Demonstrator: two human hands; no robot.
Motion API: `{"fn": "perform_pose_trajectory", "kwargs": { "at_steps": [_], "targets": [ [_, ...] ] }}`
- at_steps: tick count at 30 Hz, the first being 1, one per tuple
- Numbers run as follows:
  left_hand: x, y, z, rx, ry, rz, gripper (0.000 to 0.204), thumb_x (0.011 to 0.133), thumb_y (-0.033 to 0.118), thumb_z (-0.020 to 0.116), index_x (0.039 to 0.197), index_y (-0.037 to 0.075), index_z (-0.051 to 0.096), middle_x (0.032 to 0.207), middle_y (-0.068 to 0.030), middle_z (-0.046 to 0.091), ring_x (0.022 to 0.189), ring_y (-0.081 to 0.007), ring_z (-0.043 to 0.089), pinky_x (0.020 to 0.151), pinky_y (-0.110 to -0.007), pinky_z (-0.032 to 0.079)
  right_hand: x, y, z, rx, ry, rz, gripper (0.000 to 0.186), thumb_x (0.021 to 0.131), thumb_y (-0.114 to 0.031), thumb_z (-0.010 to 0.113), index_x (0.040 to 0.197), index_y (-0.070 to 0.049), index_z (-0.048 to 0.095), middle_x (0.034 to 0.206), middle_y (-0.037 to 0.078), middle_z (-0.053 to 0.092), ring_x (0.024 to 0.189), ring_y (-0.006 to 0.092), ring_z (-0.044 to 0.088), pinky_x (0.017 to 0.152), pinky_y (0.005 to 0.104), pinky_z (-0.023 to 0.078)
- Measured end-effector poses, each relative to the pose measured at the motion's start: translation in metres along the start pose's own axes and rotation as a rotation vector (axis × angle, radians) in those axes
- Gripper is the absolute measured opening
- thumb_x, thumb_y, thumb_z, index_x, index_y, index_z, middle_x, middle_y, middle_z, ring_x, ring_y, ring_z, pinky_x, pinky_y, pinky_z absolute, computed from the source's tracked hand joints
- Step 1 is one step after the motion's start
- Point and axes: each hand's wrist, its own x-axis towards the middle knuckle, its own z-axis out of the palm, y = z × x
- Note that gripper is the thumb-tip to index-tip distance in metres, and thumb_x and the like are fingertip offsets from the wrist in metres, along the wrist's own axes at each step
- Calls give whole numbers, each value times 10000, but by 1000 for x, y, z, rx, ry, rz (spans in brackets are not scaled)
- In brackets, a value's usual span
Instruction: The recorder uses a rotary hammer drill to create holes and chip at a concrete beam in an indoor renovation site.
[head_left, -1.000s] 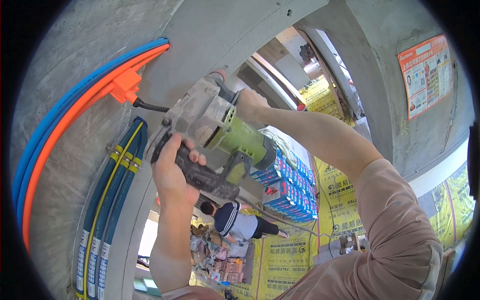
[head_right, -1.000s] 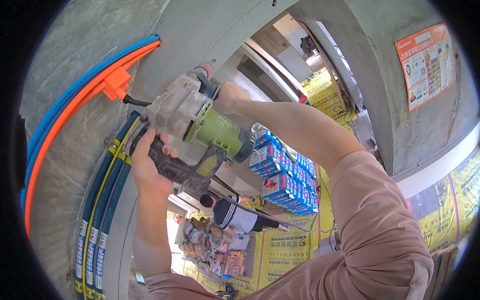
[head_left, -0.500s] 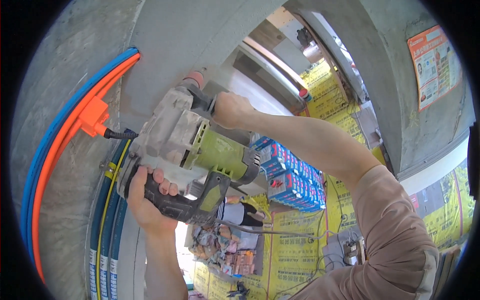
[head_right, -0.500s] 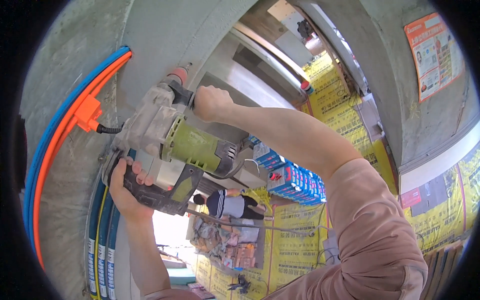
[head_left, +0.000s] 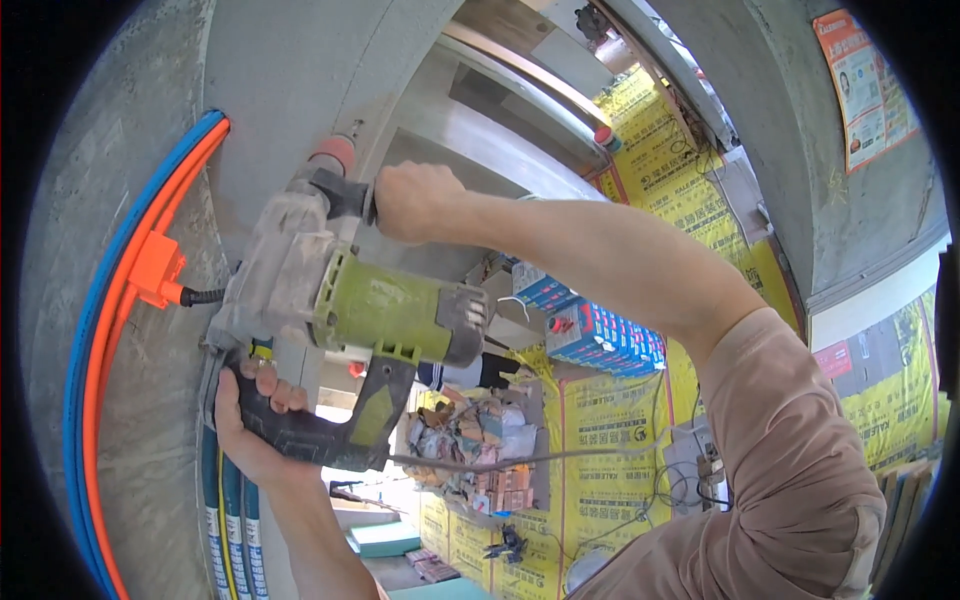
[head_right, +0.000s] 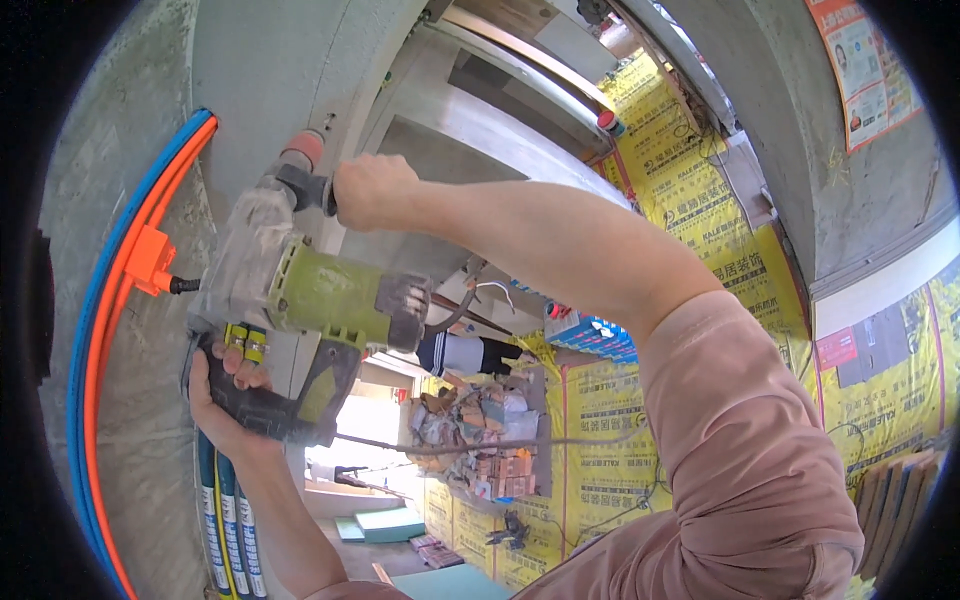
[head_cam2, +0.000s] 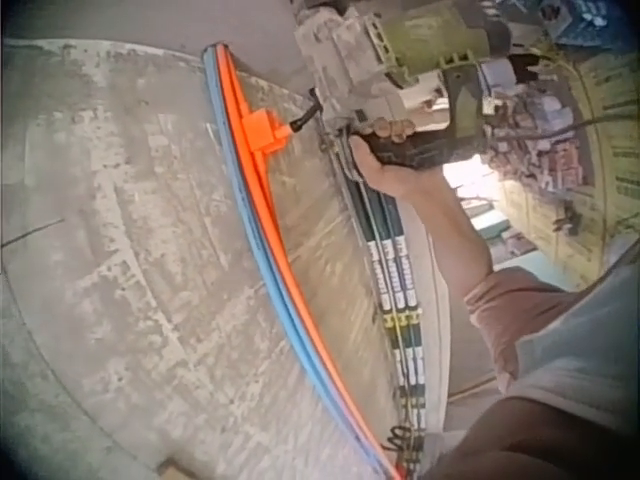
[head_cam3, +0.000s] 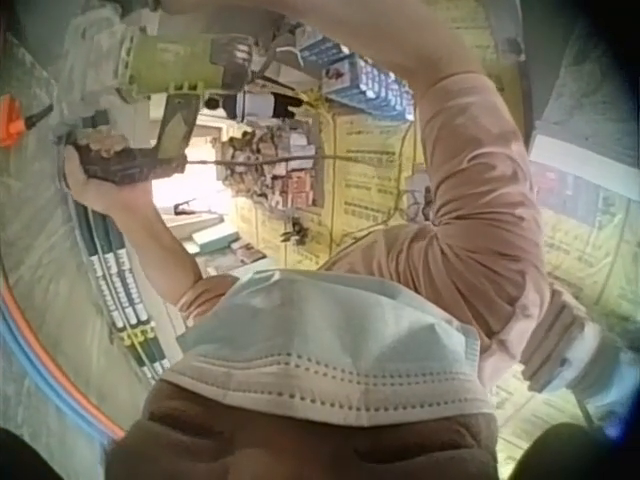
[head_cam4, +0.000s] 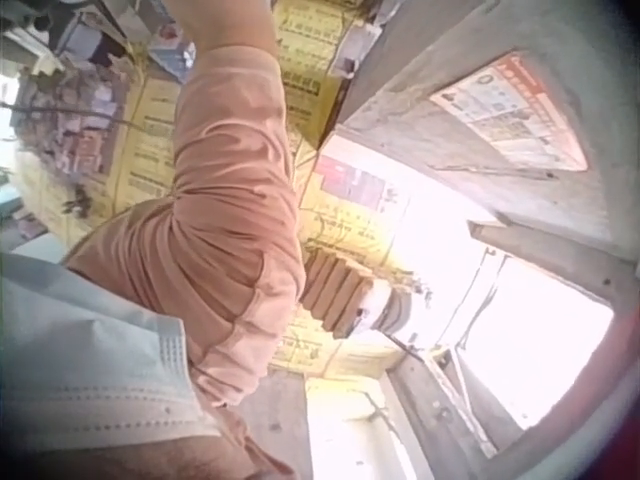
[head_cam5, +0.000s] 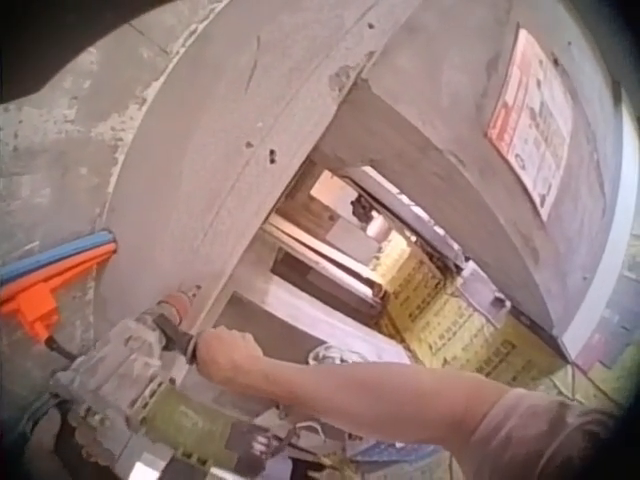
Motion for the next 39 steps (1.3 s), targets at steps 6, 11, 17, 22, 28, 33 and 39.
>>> {"fn": "perform_pose_trajectory", "kwargs": {
  "at_steps": [6, 11, 17, 22, 28, 33, 39],
  "targets": [
    [-7, -10, 5, 34, 136, 38, 230, 957, 306, 588, 911, 88, 532, 779, -54, 544, 628, -134, 478, 636, -269, 439, -3, -3, -2, -40, -24, -3, 273, 746, -149, 626, 941, 22, 711, 965, 213, 711, 944, 357, 698, 803, 436, 558],
    [1, -9, 1, 4, 52, 26, 211, 947, 295, 599, 884, 101, 546, 746, -43, 550, 627, -149, 486, 703, -314, 451, 1, -2, -7, -96, -4, 8, 291, 762, -176, 619, 956, 20, 710, 976, 213, 710, 951, 349, 699, 799, 435, 559],
    [-8, -6, 1, -92, -33, 26, 195, 932, 257, 623, 884, 92, 532, 738, -36, 524, 645, -145, 465, 677, -294, 433, 1, -10, -8, -168, -32, 3, 298, 781, -204, 614, 968, 5, 712, 1014, 199, 711, 956, 347, 699, 797, 439, 557],
    [2, -4, 0, -123, 50, -26, 194, 909, 256, 648, 871, 107, 530, 729, -44, 536, 641, -167, 469, 634, -332, 436, -4, -18, -13, -221, -9, 53, 304, 793, -208, 596, 992, -13, 716, 1026, 196, 710, 972, 344, 694, 793, 436, 554],
    [3, 0, -12, -191, -13, -66, 171, 911, 235, 639, 867, 112, 529, 723, -45, 544, 617, -173, 487, 626, -345, 444, -16, -38, -10, -234, 44, 118, 346, 752, -224, 633, 972, 31, 712, 1028, 241, 697, 983, 375, 686, 824, 458, 555],
    [-3, 1, -18, -229, -39, -121, 184, 906, 237, 641, 850, 110, 520, 716, -49, 534, 612, -175, 484, 615, -348, 439, -26, -48, -5, -205, 79, 123, 334, 759, -180, 626, 998, 39, 707, 1054, 265, 686, 1007, 388, 678, 846, 473, 545],
    [-28, 7, -30, -163, -89, -61, 173, 917, 264, 650, 910, 112, 567, 754, -42, 562, 610, -149, 492, 614, -315, 449, -39, -57, 11, -156, 104, 190, 223, 753, -65, 631, 928, 61, 689, 1029, 262, 689, 1000, 395, 676, 834, 471, 548]
  ]
}}
